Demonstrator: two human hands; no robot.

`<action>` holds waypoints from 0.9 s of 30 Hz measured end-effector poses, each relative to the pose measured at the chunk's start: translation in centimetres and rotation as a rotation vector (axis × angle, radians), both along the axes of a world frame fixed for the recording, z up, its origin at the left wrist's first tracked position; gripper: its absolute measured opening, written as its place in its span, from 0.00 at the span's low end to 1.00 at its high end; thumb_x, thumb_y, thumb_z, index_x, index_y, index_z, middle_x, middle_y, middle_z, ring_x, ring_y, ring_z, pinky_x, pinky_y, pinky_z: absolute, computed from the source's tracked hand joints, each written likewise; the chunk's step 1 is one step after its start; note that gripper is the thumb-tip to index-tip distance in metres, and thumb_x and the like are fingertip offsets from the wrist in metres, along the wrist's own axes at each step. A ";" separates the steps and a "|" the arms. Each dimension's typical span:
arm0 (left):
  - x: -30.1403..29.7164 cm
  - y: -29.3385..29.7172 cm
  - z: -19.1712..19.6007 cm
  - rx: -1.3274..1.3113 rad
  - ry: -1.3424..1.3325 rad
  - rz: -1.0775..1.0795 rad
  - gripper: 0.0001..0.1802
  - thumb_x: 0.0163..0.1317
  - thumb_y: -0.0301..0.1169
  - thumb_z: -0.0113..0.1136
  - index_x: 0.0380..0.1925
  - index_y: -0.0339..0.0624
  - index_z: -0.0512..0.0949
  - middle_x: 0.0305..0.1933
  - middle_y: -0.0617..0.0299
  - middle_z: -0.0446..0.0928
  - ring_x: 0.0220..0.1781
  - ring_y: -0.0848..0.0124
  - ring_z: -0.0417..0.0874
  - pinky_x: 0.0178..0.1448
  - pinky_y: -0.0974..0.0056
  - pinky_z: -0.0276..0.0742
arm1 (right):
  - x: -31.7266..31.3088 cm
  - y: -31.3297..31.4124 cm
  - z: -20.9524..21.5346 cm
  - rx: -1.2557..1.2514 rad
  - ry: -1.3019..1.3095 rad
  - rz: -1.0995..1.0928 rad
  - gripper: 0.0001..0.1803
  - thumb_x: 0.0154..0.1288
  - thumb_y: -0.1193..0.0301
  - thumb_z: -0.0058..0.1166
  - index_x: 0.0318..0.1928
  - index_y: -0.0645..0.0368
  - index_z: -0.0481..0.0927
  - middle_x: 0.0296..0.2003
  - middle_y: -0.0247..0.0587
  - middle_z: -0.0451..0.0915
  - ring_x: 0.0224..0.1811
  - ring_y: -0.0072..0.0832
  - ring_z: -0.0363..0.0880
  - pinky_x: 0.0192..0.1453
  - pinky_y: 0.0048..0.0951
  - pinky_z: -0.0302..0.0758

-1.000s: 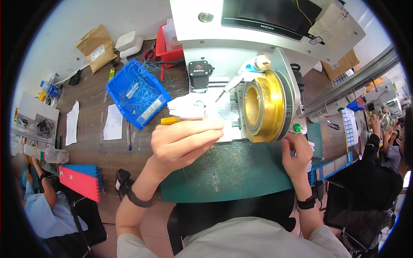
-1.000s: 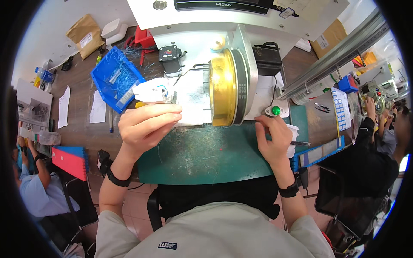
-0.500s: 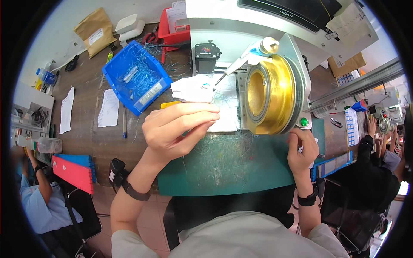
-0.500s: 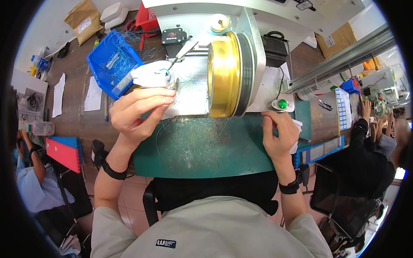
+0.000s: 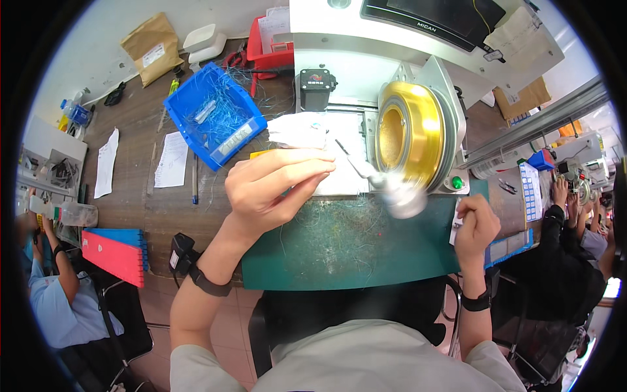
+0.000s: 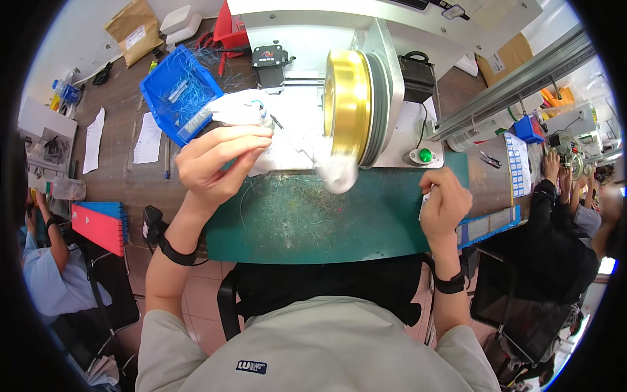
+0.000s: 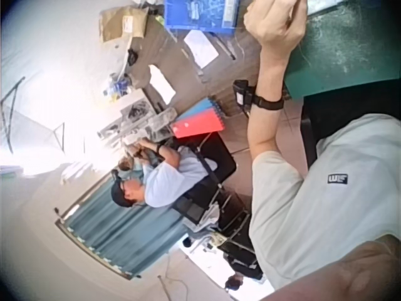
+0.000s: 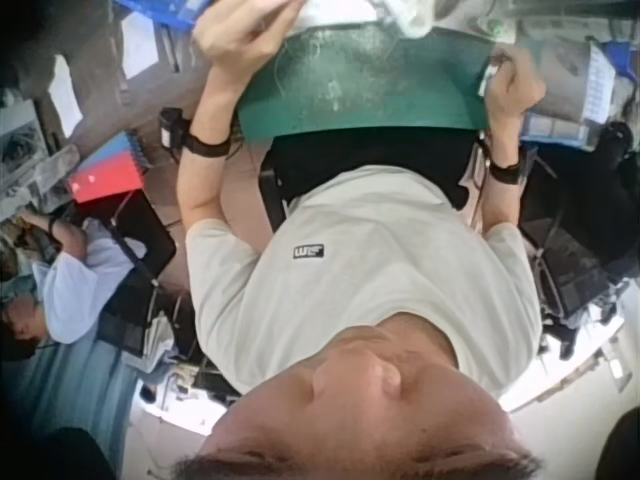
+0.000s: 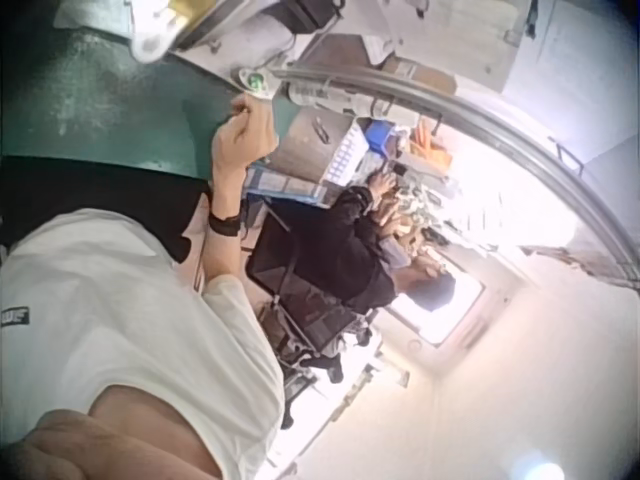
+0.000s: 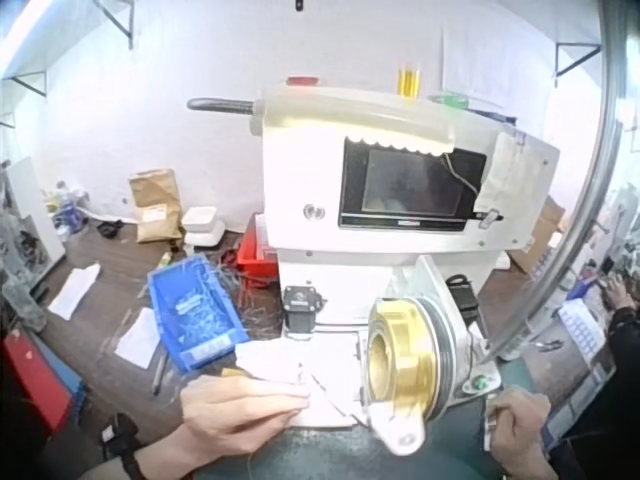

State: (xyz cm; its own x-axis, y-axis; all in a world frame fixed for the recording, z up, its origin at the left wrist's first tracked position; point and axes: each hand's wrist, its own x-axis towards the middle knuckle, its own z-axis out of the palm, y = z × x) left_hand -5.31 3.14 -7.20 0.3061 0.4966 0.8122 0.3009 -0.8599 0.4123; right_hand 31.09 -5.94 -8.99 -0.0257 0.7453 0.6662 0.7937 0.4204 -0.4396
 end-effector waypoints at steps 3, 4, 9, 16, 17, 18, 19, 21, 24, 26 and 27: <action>0.1 0.2 -0.4 0.031 -0.035 0.040 0.12 0.57 0.20 0.78 0.41 0.45 0.93 0.43 0.61 0.92 0.40 0.69 0.94 0.40 0.69 0.87 | 0.4 0.5 0.3 -0.033 0.127 -0.091 0.11 0.60 0.89 0.46 0.30 0.63 0.78 0.21 0.39 0.74 0.19 0.26 0.71 0.26 0.27 0.62; 0.1 0.2 -0.5 0.030 -0.037 0.036 0.12 0.57 0.20 0.78 0.41 0.45 0.93 0.43 0.61 0.92 0.40 0.69 0.94 0.40 0.69 0.87 | 0.5 0.6 -0.5 -0.031 0.126 -0.089 0.11 0.60 0.89 0.46 0.30 0.63 0.78 0.21 0.39 0.74 0.19 0.26 0.71 0.26 0.27 0.62; 0.1 0.2 -0.4 0.027 -0.029 0.028 0.12 0.57 0.20 0.77 0.41 0.45 0.93 0.43 0.61 0.92 0.40 0.69 0.94 0.40 0.68 0.87 | 0.0 0.9 -3.1 0.045 0.058 -0.052 0.11 0.65 0.88 0.43 0.28 0.65 0.75 0.20 0.31 0.69 0.20 0.16 0.62 0.26 0.24 0.54; 0.1 0.4 -0.3 0.036 -0.031 0.026 0.13 0.56 0.21 0.78 0.41 0.45 0.93 0.43 0.62 0.92 0.40 0.70 0.94 0.40 0.69 0.87 | 0.8 1.2 -4.0 -0.076 0.353 -0.138 0.13 0.70 0.87 0.41 0.29 0.65 0.75 0.22 0.29 0.67 0.22 0.13 0.59 0.27 0.23 0.51; 0.1 0.4 -0.3 0.044 -0.029 0.024 0.13 0.56 0.21 0.78 0.41 0.45 0.93 0.43 0.62 0.92 0.39 0.70 0.94 0.39 0.69 0.87 | 0.8 1.2 -4.0 -0.076 0.354 -0.138 0.13 0.70 0.87 0.41 0.29 0.65 0.75 0.22 0.29 0.67 0.22 0.13 0.59 0.27 0.23 0.51; 0.1 0.4 -0.4 0.044 -0.028 0.024 0.13 0.56 0.21 0.78 0.41 0.45 0.93 0.43 0.62 0.92 0.39 0.70 0.94 0.39 0.69 0.87 | 0.8 1.2 -3.9 -0.072 0.343 -0.132 0.12 0.67 0.88 0.42 0.29 0.65 0.76 0.22 0.30 0.68 0.21 0.14 0.60 0.27 0.23 0.53; 0.0 0.4 -0.4 0.041 -0.027 0.026 0.13 0.56 0.20 0.78 0.41 0.45 0.93 0.43 0.62 0.92 0.39 0.70 0.94 0.39 0.69 0.87 | 0.7 1.2 -3.8 -0.067 0.332 -0.125 0.12 0.65 0.88 0.43 0.28 0.65 0.77 0.21 0.31 0.69 0.21 0.15 0.62 0.27 0.23 0.55; 0.0 0.4 -0.4 0.037 -0.027 0.027 0.13 0.56 0.20 0.78 0.41 0.45 0.93 0.43 0.62 0.92 0.39 0.70 0.93 0.39 0.69 0.87 | 0.6 1.3 -3.7 -0.061 0.332 -0.118 0.12 0.65 0.88 0.43 0.28 0.65 0.77 0.21 0.31 0.69 0.21 0.15 0.62 0.27 0.23 0.55; 0.0 0.5 -0.5 0.034 -0.028 0.026 0.13 0.56 0.20 0.78 0.41 0.46 0.93 0.43 0.62 0.92 0.39 0.70 0.93 0.39 0.69 0.87 | 0.5 1.3 -3.7 -0.059 0.334 -0.111 0.12 0.65 0.88 0.43 0.28 0.65 0.77 0.21 0.31 0.69 0.21 0.15 0.62 0.27 0.23 0.55; 0.0 0.4 -0.5 0.024 -0.037 0.023 0.13 0.56 0.21 0.78 0.41 0.46 0.93 0.43 0.62 0.92 0.39 0.70 0.93 0.39 0.69 0.87 | 0.6 1.2 -3.7 -0.061 0.336 -0.113 0.12 0.65 0.88 0.43 0.28 0.65 0.77 0.21 0.31 0.69 0.21 0.15 0.62 0.27 0.23 0.55; 0.0 0.3 -0.4 0.025 -0.038 0.022 0.13 0.56 0.21 0.78 0.41 0.46 0.93 0.43 0.62 0.92 0.39 0.70 0.93 0.39 0.69 0.87 | 0.6 1.2 -3.9 -0.066 0.335 -0.115 0.12 0.65 0.88 0.43 0.28 0.65 0.76 0.21 0.31 0.69 0.21 0.15 0.62 0.27 0.23 0.55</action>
State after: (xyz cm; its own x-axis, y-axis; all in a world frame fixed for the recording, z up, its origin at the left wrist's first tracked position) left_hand -5.31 3.45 -7.62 0.2644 0.4819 0.8354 0.3043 -0.8636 0.4019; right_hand 31.74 -4.74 -12.84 0.2725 0.7726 0.5735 0.6415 0.2984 -0.7067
